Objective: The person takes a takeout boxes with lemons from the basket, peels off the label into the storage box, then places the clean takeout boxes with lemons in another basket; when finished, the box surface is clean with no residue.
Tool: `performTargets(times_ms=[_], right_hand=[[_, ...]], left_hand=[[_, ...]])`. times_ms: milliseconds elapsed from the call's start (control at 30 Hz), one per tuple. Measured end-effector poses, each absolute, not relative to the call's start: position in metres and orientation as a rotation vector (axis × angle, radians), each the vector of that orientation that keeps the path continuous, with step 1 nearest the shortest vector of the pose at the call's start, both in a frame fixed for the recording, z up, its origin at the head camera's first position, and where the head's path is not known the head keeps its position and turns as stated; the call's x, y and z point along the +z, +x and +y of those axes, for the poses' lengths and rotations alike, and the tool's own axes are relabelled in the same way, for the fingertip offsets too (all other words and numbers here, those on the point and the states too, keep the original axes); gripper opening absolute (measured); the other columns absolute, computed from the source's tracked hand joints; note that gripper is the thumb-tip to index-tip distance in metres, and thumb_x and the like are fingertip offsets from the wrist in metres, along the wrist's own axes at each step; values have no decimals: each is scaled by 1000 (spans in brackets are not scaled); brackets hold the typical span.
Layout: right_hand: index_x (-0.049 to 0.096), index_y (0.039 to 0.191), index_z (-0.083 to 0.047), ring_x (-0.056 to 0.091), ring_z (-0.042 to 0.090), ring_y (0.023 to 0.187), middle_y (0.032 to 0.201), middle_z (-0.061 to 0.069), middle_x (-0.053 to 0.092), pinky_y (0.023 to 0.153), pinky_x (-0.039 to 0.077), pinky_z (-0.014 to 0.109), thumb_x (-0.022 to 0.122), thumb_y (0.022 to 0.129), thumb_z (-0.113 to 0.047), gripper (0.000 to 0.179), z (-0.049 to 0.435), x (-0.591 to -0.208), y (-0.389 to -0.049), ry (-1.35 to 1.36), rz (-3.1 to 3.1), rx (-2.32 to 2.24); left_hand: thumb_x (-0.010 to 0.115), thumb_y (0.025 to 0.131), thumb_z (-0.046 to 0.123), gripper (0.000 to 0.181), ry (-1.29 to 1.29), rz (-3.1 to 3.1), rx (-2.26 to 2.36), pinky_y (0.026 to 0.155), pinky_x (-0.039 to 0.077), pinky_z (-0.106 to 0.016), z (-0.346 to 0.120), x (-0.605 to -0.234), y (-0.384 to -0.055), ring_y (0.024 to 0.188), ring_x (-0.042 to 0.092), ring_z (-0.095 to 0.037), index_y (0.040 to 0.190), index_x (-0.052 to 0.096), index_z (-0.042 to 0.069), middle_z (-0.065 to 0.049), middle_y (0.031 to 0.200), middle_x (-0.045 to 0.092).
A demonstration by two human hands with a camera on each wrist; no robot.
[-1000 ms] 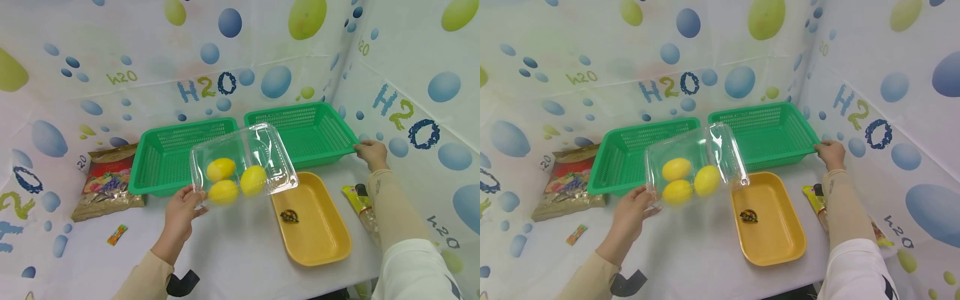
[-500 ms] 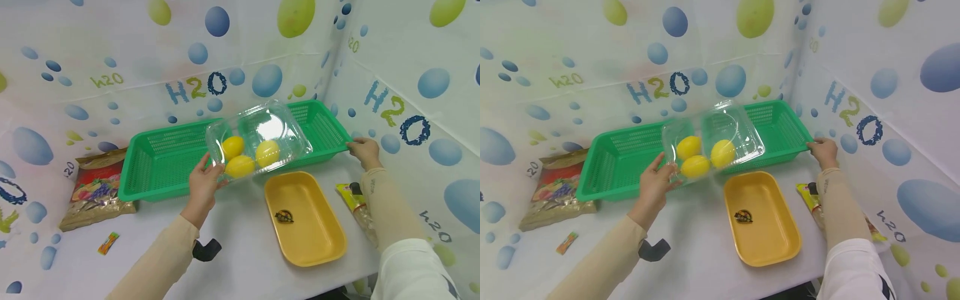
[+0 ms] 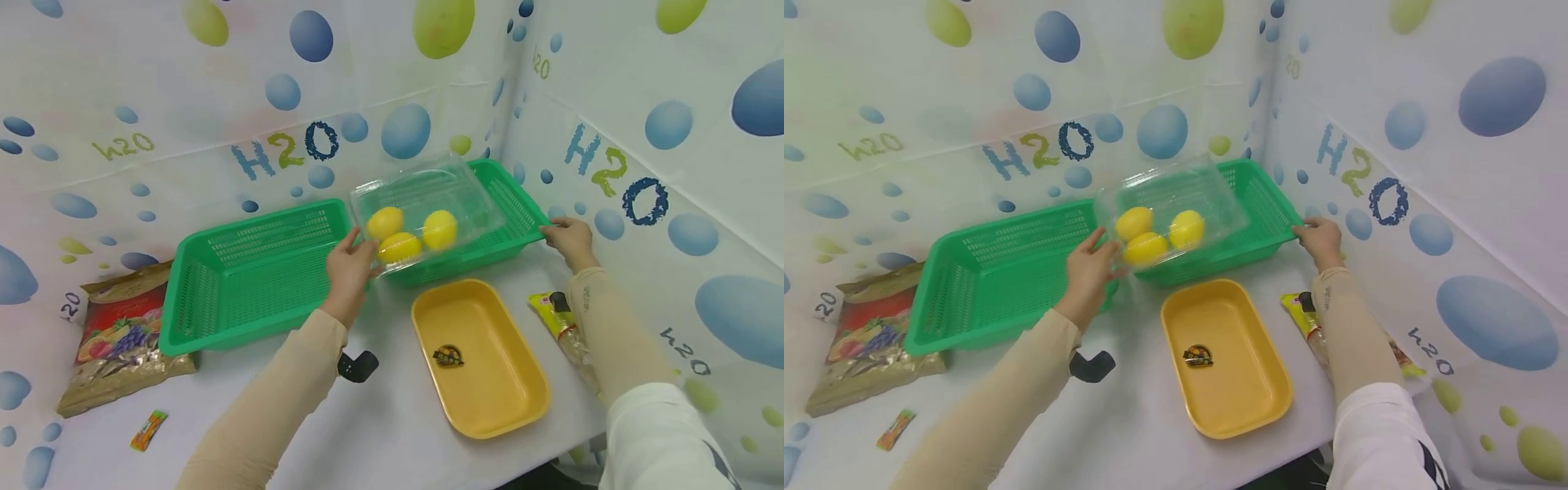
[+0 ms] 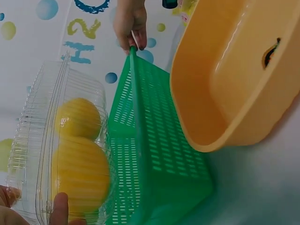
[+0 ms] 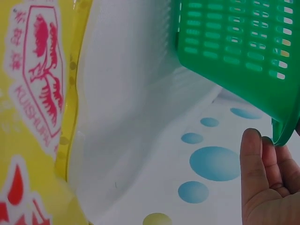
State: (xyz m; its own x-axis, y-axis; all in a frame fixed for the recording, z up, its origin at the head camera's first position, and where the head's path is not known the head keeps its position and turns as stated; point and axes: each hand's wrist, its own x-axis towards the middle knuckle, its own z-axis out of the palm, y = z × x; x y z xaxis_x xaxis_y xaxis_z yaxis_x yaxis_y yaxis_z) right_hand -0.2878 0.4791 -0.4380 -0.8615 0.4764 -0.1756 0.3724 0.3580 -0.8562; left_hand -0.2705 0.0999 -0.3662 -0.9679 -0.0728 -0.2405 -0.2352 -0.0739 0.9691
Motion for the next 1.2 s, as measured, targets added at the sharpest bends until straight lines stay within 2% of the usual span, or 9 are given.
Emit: performTargets(times_ms=[133, 200, 300, 400, 633, 733, 900, 1033, 1200], right_hand=[[41, 137, -1, 56, 32, 113, 135, 21, 46, 100, 41, 46, 56, 91, -31, 57, 479, -437, -289, -824, -2488, 1520], [40, 137, 0, 56, 33, 113, 134, 22, 46, 100, 42, 46, 56, 91, -29, 57, 479, -436, -290, -817, -2487, 1522], [38, 138, 2, 53, 36, 116, 135, 24, 45, 100, 42, 43, 54, 92, -27, 56, 480, -435, -289, -780, -2501, 1530], [37, 138, 2, 53, 37, 116, 134, 25, 45, 100, 42, 43, 53, 92, -27, 57, 480, -435, -288, -755, -2507, 1527], [39, 137, 1, 54, 36, 114, 131, 24, 48, 99, 43, 43, 54, 92, -27, 55, 483, -439, -290, -765, -2510, 1528], [38, 138, 0, 54, 36, 115, 133, 23, 47, 100, 41, 44, 53, 92, -28, 56, 486, -441, -290, -779, -2518, 1513], [39, 137, 0, 54, 35, 115, 133, 22, 48, 101, 42, 44, 54, 92, -29, 56, 486, -441, -288, -786, -2530, 1504], [40, 136, 2, 55, 36, 113, 129, 23, 50, 99, 43, 43, 54, 92, -29, 56, 486, -439, -287, -745, -2545, 1493], [41, 135, 3, 55, 37, 113, 128, 24, 50, 98, 44, 43, 55, 92, -29, 56, 486, -438, -288, -725, -2537, 1504]], left_hand=[[58, 86, 13, 57, -346, 2076, 2192, 61, 55, -24, 119, -363, -289, 88, 63, -15, 140, 41, 20, -5, 120, 58], [58, 86, 14, 56, -351, 2103, 2179, 57, 54, -22, 128, -364, -297, 76, 62, -12, 139, 42, 20, -6, 119, 58], [57, 87, 16, 55, -361, 2127, 2167, 51, 50, -21, 141, -369, -307, 53, 52, -8, 139, 42, 21, -5, 115, 58], [57, 87, 18, 54, -381, 2136, 2156, 48, 45, -21, 152, -378, -316, 40, 39, -7, 139, 42, 21, -2, 107, 59], [57, 88, 18, 53, -471, 2205, 2079, 45, 40, -19, 172, -395, -331, 40, 39, -6, 139, 43, 20, 1, 80, 54], [57, 88, 19, 52, -505, 2246, 2029, 46, 40, -18, 179, -401, -335, 43, 40, -6, 138, 44, 20, 1, 89, 53], [58, 88, 21, 52, -529, 2261, 1975, 48, 43, -17, 185, -408, -341, 49, 46, -5, 138, 45, 19, -5, 130, 50], [58, 89, 22, 52, -516, 2267, 1964, 47, 42, -19, 188, -411, -345, 44, 44, -7, 138, 44, 19, -6, 140, 44], [56, 89, 22, 53, -512, 2261, 1938, 52, 43, -20, 190, -418, -348, 53, 48, -9, 140, 41, 19, -4, 146, 36]])
